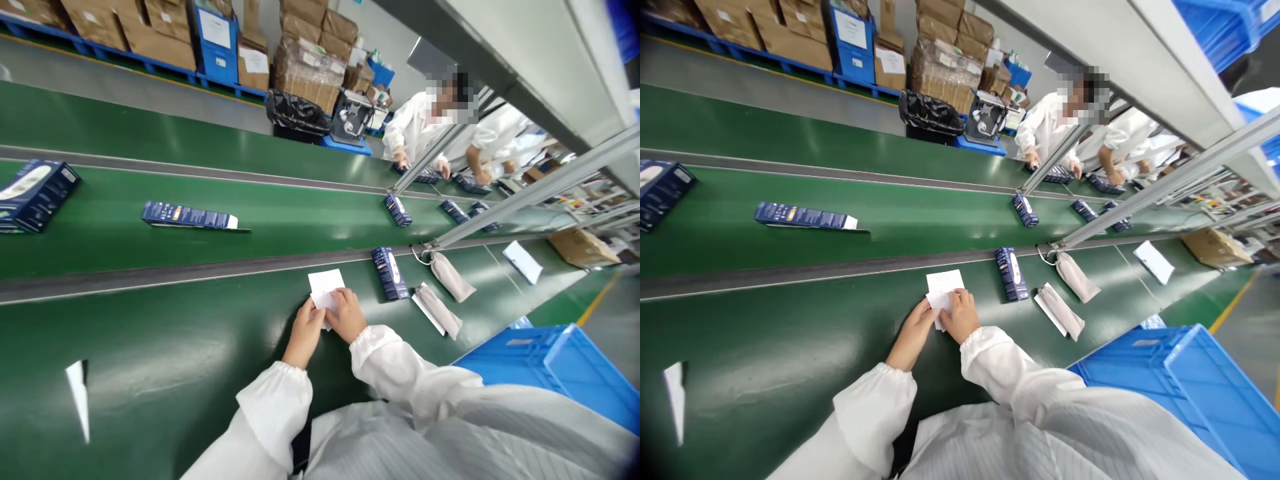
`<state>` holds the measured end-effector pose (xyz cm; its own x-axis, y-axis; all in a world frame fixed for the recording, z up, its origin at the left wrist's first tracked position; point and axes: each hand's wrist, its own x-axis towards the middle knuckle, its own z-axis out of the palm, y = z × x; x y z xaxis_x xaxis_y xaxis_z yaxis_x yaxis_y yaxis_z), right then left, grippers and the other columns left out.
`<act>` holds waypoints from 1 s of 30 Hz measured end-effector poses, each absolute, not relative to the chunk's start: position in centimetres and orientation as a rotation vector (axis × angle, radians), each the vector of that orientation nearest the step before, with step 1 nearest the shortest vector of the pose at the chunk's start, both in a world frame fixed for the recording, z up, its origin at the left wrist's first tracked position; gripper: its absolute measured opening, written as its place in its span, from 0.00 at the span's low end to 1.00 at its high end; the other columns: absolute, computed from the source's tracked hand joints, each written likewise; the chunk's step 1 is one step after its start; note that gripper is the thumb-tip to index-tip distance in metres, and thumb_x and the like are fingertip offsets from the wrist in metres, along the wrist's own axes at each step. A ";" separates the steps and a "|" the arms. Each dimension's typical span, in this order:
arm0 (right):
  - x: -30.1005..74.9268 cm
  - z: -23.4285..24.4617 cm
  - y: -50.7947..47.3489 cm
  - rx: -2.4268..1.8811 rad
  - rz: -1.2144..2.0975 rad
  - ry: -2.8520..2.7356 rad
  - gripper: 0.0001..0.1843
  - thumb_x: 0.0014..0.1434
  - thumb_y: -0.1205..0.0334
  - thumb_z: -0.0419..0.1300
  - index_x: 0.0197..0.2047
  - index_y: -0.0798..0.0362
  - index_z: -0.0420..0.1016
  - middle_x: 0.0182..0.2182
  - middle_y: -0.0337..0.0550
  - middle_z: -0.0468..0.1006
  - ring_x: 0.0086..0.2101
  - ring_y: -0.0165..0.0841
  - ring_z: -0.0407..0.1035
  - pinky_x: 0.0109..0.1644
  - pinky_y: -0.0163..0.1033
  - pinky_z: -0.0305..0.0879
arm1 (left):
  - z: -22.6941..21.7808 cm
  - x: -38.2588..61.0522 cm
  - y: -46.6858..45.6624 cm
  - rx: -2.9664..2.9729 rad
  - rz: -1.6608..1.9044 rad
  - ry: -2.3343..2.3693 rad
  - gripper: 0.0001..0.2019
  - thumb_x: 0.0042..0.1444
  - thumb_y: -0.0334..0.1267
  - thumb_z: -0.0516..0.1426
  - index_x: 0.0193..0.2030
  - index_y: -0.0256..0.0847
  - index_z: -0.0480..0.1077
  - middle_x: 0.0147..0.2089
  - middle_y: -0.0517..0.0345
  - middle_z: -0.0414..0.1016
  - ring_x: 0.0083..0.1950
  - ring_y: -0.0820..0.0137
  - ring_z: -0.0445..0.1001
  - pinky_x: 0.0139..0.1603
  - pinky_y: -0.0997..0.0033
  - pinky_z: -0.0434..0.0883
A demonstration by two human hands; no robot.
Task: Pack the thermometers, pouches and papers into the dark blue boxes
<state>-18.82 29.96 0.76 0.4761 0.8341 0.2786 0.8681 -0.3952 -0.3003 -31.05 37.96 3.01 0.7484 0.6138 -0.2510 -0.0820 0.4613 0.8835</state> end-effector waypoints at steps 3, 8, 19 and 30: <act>-18.8 0.8 29.7 -2.279 -0.132 -1.441 0.19 0.50 0.63 0.59 0.47 0.58 0.69 0.45 0.57 0.67 0.47 0.46 0.62 0.52 0.53 0.63 | 3.1 -31.5 38.2 1.081 0.456 0.590 0.18 0.55 0.39 0.55 0.53 0.40 0.69 0.55 0.49 0.73 0.55 0.62 0.72 0.55 0.65 0.67; -18.9 0.3 28.5 -2.138 -0.091 -1.433 0.21 0.50 0.66 0.56 0.49 0.56 0.68 0.48 0.55 0.67 0.48 0.44 0.62 0.53 0.52 0.63 | 3.0 -31.6 38.4 1.298 0.402 0.773 0.21 0.54 0.44 0.55 0.52 0.37 0.69 0.47 0.48 0.77 0.48 0.61 0.75 0.48 0.65 0.70; -14.6 0.3 25.8 -1.617 0.054 -1.493 0.25 0.50 0.75 0.49 0.51 0.54 0.67 0.46 0.50 0.69 0.48 0.40 0.64 0.55 0.47 0.64 | 4.4 -28.4 33.0 1.812 0.753 1.211 0.15 0.57 0.45 0.49 0.44 0.40 0.69 0.44 0.53 0.77 0.44 0.64 0.75 0.44 0.67 0.69; -14.0 2.1 22.5 -1.646 -0.238 -1.606 0.20 0.58 0.56 0.58 0.52 0.55 0.70 0.57 0.55 0.64 0.55 0.48 0.57 0.56 0.54 0.61 | 5.9 -38.2 37.1 1.761 0.781 1.863 0.26 0.47 0.37 0.58 0.54 0.31 0.66 0.52 0.35 0.73 0.56 0.45 0.69 0.56 0.49 0.63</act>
<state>-13.97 22.45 2.08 0.1739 0.7524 0.6354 0.9043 0.1333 -0.4055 -38.19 37.14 5.88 -0.0771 0.9956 0.0533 0.7358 0.0208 0.6768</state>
